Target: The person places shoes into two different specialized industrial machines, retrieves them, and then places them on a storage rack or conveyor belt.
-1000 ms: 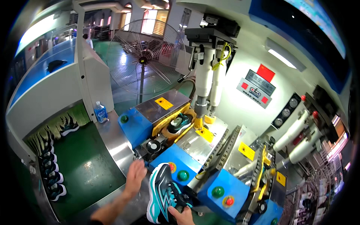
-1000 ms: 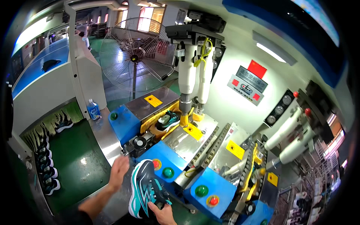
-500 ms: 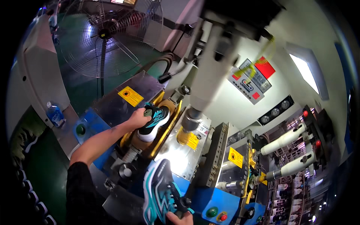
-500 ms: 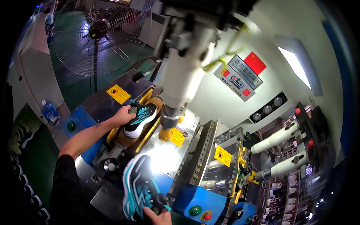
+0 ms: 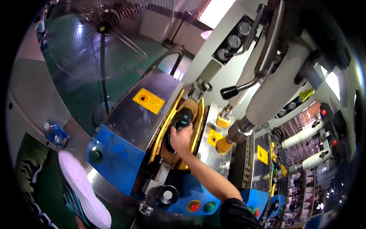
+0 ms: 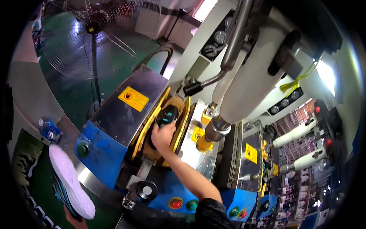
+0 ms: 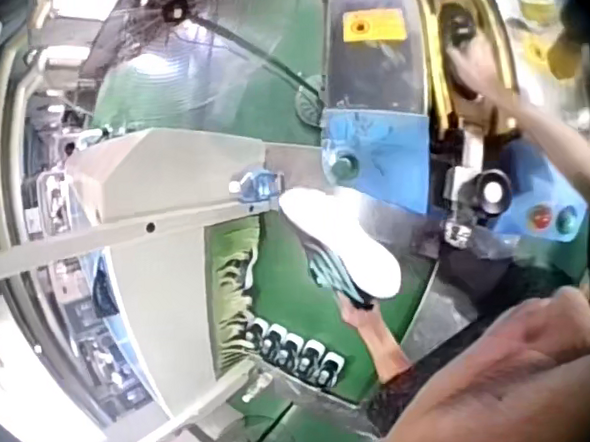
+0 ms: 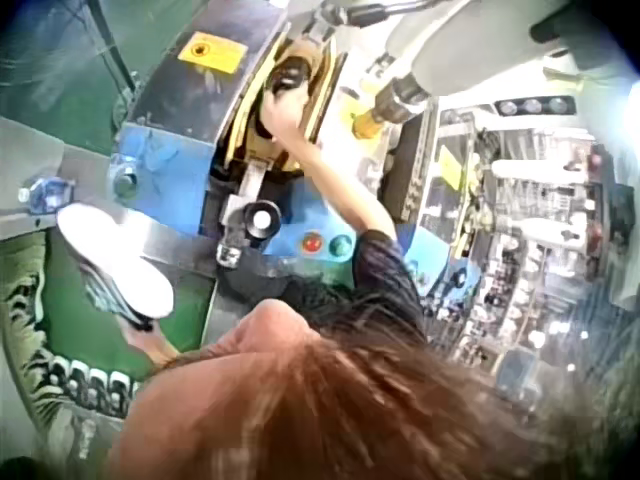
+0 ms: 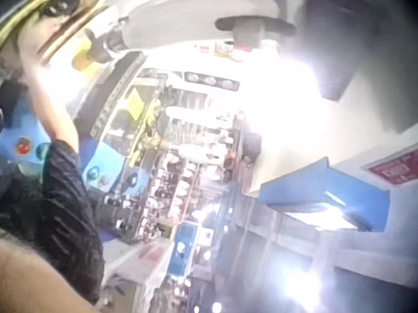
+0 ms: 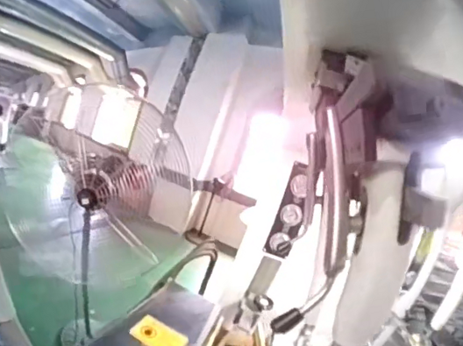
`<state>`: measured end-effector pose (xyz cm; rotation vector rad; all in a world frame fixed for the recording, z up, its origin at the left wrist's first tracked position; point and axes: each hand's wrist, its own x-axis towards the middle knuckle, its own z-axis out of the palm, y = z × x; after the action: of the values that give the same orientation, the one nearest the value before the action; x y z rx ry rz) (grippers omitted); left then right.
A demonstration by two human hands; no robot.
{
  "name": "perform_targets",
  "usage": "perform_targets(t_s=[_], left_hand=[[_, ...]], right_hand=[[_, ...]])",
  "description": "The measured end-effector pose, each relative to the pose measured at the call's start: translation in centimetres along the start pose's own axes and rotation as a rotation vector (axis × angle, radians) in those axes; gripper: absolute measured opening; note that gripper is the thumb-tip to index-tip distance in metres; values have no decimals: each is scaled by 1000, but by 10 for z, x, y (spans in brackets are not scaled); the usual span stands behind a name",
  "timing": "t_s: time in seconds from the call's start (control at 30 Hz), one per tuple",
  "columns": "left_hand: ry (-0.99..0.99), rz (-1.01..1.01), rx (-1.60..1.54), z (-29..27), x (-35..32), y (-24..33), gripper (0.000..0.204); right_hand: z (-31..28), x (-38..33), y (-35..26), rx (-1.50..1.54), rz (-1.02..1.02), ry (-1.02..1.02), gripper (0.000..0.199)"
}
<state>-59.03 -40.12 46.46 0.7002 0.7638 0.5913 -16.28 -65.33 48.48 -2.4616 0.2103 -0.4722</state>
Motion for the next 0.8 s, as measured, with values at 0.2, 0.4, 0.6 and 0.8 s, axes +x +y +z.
perform_targets(t_s=[0.2,0.4,0.6,0.8], left_hand=[[237,-30,143,-29,-70,-20,46],[44,236,279,-31,-92,-57,47],[-77,44,-204,40,-159,-5,45],[33,23,-300,40,-197,-50,35]], right_hand=[[-18,8,-37,127,21,-102,76],[-60,21,-20,151,65,-522,91],[-237,-128,24,-17,-1006,-366,76],[-273,-202,119,-299,-749,-653,80]])
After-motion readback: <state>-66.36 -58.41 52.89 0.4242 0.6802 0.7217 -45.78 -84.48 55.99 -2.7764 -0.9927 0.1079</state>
